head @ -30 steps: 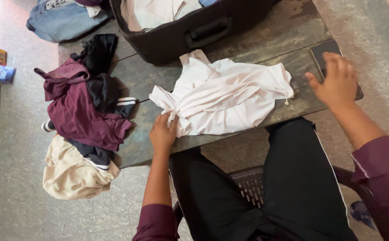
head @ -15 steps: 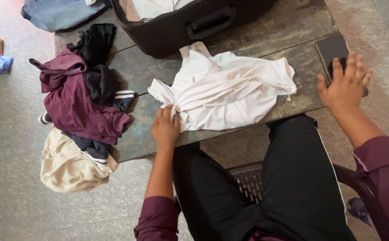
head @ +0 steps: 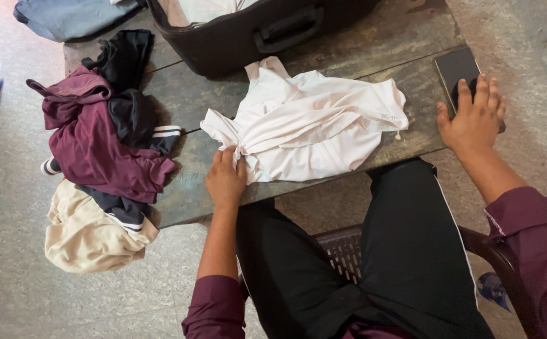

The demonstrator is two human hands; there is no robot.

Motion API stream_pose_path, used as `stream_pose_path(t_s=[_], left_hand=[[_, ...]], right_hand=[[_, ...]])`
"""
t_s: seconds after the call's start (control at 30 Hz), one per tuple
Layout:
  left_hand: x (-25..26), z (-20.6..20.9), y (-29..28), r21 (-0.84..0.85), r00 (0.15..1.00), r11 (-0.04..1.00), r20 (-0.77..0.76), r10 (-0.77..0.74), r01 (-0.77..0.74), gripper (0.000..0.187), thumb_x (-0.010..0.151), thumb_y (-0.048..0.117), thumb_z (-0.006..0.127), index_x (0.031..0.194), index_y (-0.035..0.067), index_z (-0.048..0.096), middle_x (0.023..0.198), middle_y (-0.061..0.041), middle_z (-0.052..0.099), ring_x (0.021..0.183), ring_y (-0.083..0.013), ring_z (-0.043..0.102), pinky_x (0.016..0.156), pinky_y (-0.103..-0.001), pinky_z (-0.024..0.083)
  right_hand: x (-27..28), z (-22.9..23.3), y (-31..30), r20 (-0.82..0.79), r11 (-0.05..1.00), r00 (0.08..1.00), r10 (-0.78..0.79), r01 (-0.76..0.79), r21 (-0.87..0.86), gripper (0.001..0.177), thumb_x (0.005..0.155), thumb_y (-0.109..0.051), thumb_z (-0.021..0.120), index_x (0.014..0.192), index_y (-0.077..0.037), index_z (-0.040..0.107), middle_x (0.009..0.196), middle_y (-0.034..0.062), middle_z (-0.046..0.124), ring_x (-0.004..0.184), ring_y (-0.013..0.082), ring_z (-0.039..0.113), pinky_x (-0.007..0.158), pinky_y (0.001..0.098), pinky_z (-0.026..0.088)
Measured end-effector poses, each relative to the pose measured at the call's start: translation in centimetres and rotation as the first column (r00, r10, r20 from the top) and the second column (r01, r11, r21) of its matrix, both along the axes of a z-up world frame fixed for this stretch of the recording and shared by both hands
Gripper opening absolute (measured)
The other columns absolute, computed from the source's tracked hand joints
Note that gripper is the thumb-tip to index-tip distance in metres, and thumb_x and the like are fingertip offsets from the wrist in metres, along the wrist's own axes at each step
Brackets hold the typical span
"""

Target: The person folds a blue hoodie with an orange graphic, a purple long-sleeved shirt, and a white t-shirt by hand on a wooden table near a suitcase.

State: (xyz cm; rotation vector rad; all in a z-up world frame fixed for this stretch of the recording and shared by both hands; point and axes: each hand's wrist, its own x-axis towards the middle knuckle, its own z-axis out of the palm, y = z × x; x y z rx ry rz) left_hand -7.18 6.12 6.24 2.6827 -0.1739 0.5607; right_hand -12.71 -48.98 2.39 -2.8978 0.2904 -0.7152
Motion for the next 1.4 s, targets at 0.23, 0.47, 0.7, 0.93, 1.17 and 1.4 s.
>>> stream_pose_path(t_s=[0.23,0.47,0.7,0.93,1.17,1.4], left_hand=[[-0.2,0.4,-0.1,0.001,1.000,1.000,-0.013,0.010,-0.010,0.032,0.087,0.027,0.070,0.118,0.017,0.071,0.109,-0.009,0.069,0.088,-0.0348,0.070,0.072,-0.047,0.056],[-0.2,0.2,-0.1,-0.038,0.999,0.999,0.036,-0.017,0.019,0.032,0.089,0.026,0.070,0.118,0.016,0.070,0.107,-0.009,0.068,0.088,-0.0345,0.070,0.072,-0.046,0.056],[-0.4,0.6,0.0,-0.065,1.000,0.998,0.026,-0.009,0.010,0.030,0.087,0.026,0.072,0.115,0.016,0.070,0.105,-0.009,0.068,0.087,-0.0348,0.070,0.071,-0.046,0.055],[-0.2,0.8,0.0,-0.072,1.000,0.997,-0.006,-0.020,0.019,0.031,0.086,0.026,0.072,0.114,0.015,0.070,0.104,-0.009,0.068,0.085,-0.0352,0.069,0.070,-0.047,0.055],[0.2,0.6,0.0,-0.061,1.000,0.998,0.024,-0.015,0.017,0.029,0.087,0.027,0.071,0.114,0.015,0.070,0.103,-0.010,0.068,0.085,-0.0348,0.070,0.070,-0.046,0.055],[0.0,1.1,0.6,-0.132,0.998,0.991,-0.055,-0.038,0.030,0.027,0.094,0.036,0.069,0.107,0.014,0.072,0.101,-0.010,0.070,0.086,-0.0359,0.070,0.070,-0.047,0.054]], right_hand=[[0.0,-1.9,-1.1,0.032,0.999,0.999,0.004,-0.003,-0.044,0.051,0.109,-0.034,0.057,0.145,0.002,0.053,0.159,0.0329,0.042,0.148,0.0518,0.037,0.123,0.0671,0.027],[0.8,-1.3,-2.8,0.039,0.994,0.997,0.063,-0.059,-0.091,0.043,0.108,-0.029,0.064,0.138,0.000,0.057,0.148,0.0269,0.049,0.139,0.0469,0.049,0.116,0.0596,0.041],[1.3,-1.0,-3.0,0.047,0.981,0.995,0.091,-0.081,-0.179,0.041,0.106,-0.030,0.067,0.135,-0.002,0.060,0.146,0.0205,0.052,0.131,0.0415,0.055,0.106,0.0516,0.049],[1.6,-2.3,-3.8,0.067,0.982,0.993,0.093,-0.081,-0.170,0.041,0.107,-0.030,0.066,0.135,-0.001,0.059,0.147,0.0196,0.053,0.132,0.0395,0.054,0.110,0.0509,0.047],[1.4,2.6,1.6,0.156,0.901,0.985,0.070,0.005,-0.435,0.048,0.103,-0.039,0.068,0.134,-0.004,0.061,0.146,0.0171,0.059,0.138,0.0342,0.056,0.121,0.0546,0.040],[2.2,7.4,11.3,-0.110,0.862,0.867,0.486,-0.496,-0.102,0.051,0.088,-0.046,0.073,0.123,-0.009,0.069,0.141,0.0119,0.063,0.138,0.0353,0.056,0.112,0.0502,0.042]])
